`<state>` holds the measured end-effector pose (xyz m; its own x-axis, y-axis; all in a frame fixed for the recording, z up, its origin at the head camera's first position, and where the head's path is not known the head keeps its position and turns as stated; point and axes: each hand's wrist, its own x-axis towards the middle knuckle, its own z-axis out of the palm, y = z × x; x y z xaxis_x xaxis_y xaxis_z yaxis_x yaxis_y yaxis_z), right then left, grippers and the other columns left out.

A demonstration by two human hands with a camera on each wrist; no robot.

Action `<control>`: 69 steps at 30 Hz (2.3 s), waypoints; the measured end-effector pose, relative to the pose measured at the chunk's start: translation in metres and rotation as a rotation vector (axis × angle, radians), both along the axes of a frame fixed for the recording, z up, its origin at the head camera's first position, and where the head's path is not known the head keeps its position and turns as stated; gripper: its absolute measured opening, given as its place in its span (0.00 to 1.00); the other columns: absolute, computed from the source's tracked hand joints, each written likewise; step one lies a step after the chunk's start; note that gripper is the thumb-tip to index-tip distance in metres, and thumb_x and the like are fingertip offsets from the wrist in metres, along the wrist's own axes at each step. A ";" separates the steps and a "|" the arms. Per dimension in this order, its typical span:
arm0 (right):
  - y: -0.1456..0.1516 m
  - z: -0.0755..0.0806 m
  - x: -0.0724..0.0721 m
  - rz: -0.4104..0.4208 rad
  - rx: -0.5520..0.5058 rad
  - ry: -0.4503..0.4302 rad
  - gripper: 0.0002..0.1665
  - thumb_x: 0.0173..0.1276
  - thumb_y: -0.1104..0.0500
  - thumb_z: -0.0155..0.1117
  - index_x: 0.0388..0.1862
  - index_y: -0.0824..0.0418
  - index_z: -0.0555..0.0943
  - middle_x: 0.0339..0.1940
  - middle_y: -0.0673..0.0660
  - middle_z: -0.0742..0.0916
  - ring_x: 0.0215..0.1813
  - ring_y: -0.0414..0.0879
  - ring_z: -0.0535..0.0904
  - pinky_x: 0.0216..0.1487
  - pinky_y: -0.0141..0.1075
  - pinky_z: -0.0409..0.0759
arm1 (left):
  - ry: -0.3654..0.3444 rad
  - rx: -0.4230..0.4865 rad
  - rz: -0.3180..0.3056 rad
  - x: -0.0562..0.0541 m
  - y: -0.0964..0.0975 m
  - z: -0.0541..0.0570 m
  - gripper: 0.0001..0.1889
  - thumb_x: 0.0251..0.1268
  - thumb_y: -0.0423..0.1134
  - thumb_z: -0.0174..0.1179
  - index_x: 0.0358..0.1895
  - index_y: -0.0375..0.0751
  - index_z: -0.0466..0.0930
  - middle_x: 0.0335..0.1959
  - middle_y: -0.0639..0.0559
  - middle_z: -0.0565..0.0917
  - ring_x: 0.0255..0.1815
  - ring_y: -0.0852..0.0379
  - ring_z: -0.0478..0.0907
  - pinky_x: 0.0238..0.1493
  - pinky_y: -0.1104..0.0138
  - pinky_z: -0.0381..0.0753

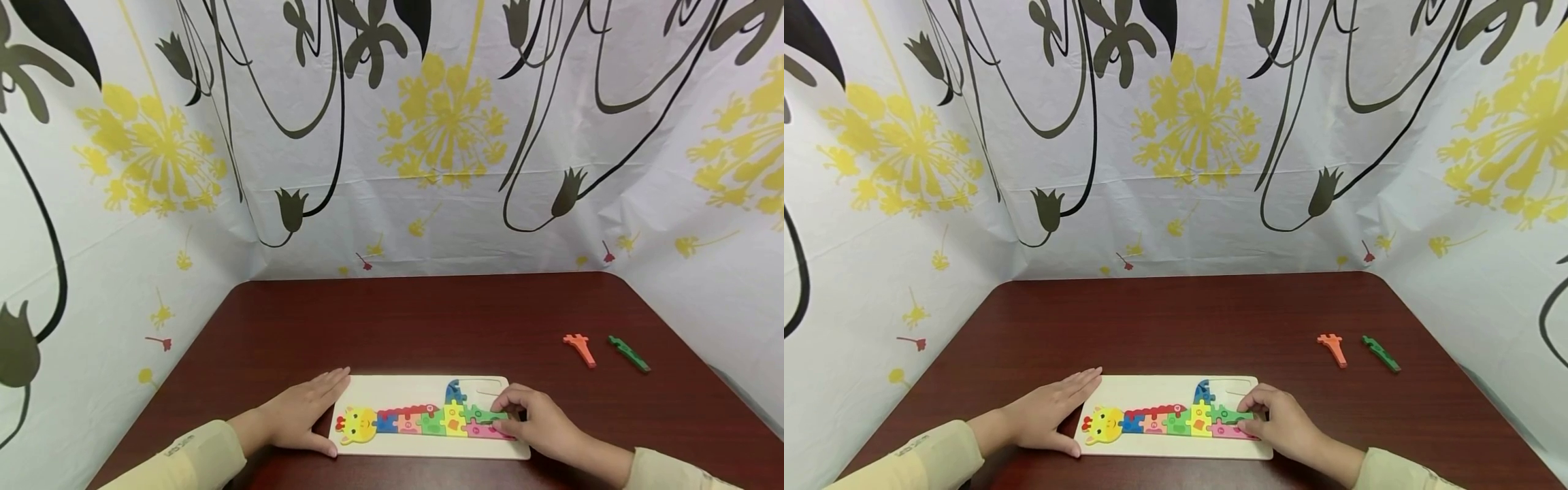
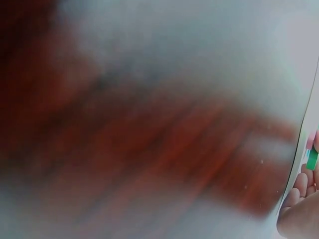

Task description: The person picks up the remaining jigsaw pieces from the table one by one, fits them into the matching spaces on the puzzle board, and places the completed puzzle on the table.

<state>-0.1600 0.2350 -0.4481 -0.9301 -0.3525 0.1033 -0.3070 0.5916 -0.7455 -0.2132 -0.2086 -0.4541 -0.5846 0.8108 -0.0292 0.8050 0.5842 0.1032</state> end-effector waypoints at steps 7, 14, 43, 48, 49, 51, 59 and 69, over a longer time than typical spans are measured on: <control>0.002 -0.001 -0.002 0.021 0.000 -0.009 0.08 0.59 0.56 0.74 0.33 0.53 0.82 0.34 0.49 0.78 0.33 0.38 0.72 0.32 0.31 0.71 | 0.006 -0.008 0.000 -0.001 0.001 -0.002 0.58 0.56 0.78 0.46 0.78 0.37 0.45 0.78 0.44 0.48 0.77 0.48 0.48 0.69 0.53 0.60; 0.003 -0.001 -0.002 0.028 -0.002 -0.024 0.08 0.59 0.57 0.74 0.34 0.53 0.82 0.34 0.49 0.78 0.34 0.38 0.71 0.32 0.31 0.71 | -0.003 -0.004 0.000 -0.001 0.001 -0.001 0.58 0.55 0.78 0.47 0.78 0.37 0.45 0.78 0.44 0.48 0.77 0.48 0.48 0.69 0.53 0.60; 0.010 0.020 -0.012 -0.107 -0.098 -0.010 0.13 0.60 0.60 0.73 0.42 0.63 0.83 0.39 0.54 0.83 0.37 0.42 0.77 0.37 0.32 0.77 | -0.006 -0.014 0.008 -0.002 0.000 -0.002 0.58 0.55 0.78 0.46 0.78 0.38 0.45 0.78 0.44 0.48 0.77 0.49 0.48 0.69 0.53 0.60; 0.018 0.028 -0.018 -0.237 -0.093 0.032 0.15 0.60 0.59 0.74 0.44 0.64 0.83 0.39 0.54 0.84 0.39 0.44 0.78 0.37 0.32 0.79 | -0.013 -0.023 0.016 -0.002 0.001 0.000 0.58 0.55 0.79 0.46 0.78 0.38 0.45 0.78 0.44 0.49 0.77 0.49 0.49 0.69 0.53 0.60; 0.020 0.029 -0.019 -0.264 -0.087 0.032 0.16 0.60 0.58 0.74 0.44 0.64 0.83 0.39 0.54 0.85 0.40 0.45 0.79 0.37 0.32 0.79 | -0.017 -0.023 0.018 -0.002 0.001 0.000 0.58 0.55 0.79 0.46 0.78 0.38 0.45 0.78 0.44 0.49 0.77 0.49 0.49 0.69 0.53 0.60; 0.025 0.032 -0.020 -0.310 -0.083 0.032 0.19 0.61 0.55 0.73 0.47 0.64 0.83 0.40 0.55 0.85 0.41 0.47 0.79 0.37 0.32 0.79 | -0.024 -0.023 0.022 -0.002 0.001 0.000 0.58 0.54 0.79 0.46 0.78 0.39 0.45 0.78 0.44 0.48 0.77 0.49 0.48 0.69 0.53 0.60; 0.048 0.036 -0.022 -0.416 -0.076 0.111 0.24 0.63 0.50 0.72 0.52 0.64 0.81 0.42 0.56 0.85 0.39 0.41 0.78 0.35 0.31 0.79 | -0.016 -0.016 0.011 -0.002 0.001 0.001 0.58 0.55 0.79 0.46 0.78 0.38 0.45 0.78 0.44 0.49 0.77 0.49 0.49 0.69 0.53 0.60; 0.077 0.034 -0.025 -0.507 -0.089 0.207 0.27 0.66 0.48 0.68 0.56 0.64 0.79 0.46 0.62 0.84 0.39 0.28 0.74 0.35 0.24 0.76 | -0.007 -0.019 0.007 -0.002 0.001 0.001 0.58 0.55 0.79 0.46 0.78 0.37 0.46 0.78 0.44 0.49 0.77 0.48 0.49 0.69 0.53 0.60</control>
<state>-0.1854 0.3119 -0.4141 -0.9381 0.1524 0.3111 -0.1456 0.6413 -0.7534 -0.2153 -0.2073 -0.4526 -0.5899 0.8060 -0.0489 0.8003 0.5916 0.0980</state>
